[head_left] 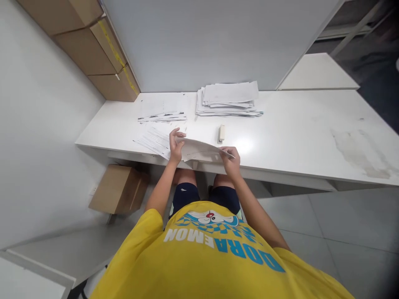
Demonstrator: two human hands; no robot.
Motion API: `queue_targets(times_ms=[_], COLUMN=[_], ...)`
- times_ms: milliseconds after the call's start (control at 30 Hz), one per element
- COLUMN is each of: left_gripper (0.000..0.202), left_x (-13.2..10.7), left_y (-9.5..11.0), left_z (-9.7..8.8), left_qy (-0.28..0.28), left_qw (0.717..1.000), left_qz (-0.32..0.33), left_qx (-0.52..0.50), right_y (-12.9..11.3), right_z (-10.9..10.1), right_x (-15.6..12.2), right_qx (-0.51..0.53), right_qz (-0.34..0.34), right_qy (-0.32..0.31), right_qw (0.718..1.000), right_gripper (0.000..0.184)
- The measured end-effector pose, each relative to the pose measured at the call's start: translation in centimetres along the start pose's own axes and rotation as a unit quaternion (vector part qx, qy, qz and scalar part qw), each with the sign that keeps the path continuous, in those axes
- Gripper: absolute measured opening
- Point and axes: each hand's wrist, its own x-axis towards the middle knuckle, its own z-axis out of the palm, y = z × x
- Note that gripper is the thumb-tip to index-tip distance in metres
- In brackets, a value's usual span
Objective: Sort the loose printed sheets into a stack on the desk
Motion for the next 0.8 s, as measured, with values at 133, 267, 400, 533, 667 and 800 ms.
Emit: queue_targets(times_ms=[133,267,400,533,667,800], left_gripper=[0.060,0.053,0.056,0.061,0.069,0.059], left_x=[-0.7,-2.0,-2.7,-1.8,-1.3,-2.1], left_y=[-0.3,-1.1,-1.9,-2.3,-1.6,-0.6], left_z=[0.3,1.0,1.4,1.5,2.4,2.9], left_qy=[-0.003,-0.044,-0.082,-0.154,-0.225,-0.280], left_qw=[0.999,0.996,0.987,0.978,0.968,0.920], left_qz=[-0.014,-0.071,-0.104,-0.100,-0.063,0.030], left_qx=[0.032,-0.006,-0.094,-0.096,0.096,0.273], right_y=[0.4,0.4,-0.3,-0.9,-0.3,0.8], right_z=[-0.2,-0.4,-1.9,-4.7,-7.4,-9.6], right_x=[-0.1,-0.3,-1.2,-1.9,-2.0,-1.7], right_qx=[-0.009,-0.004,-0.063,-0.149,-0.159,-0.117], right_qz=[0.025,0.005,0.039,0.138,0.214,0.250], right_qy=[0.004,0.016,0.032,0.014,0.041,0.103], right_qw=[1.000,1.000,0.997,0.979,0.963,0.955], right_gripper=[0.039,0.037,0.037,0.035,0.033,0.034])
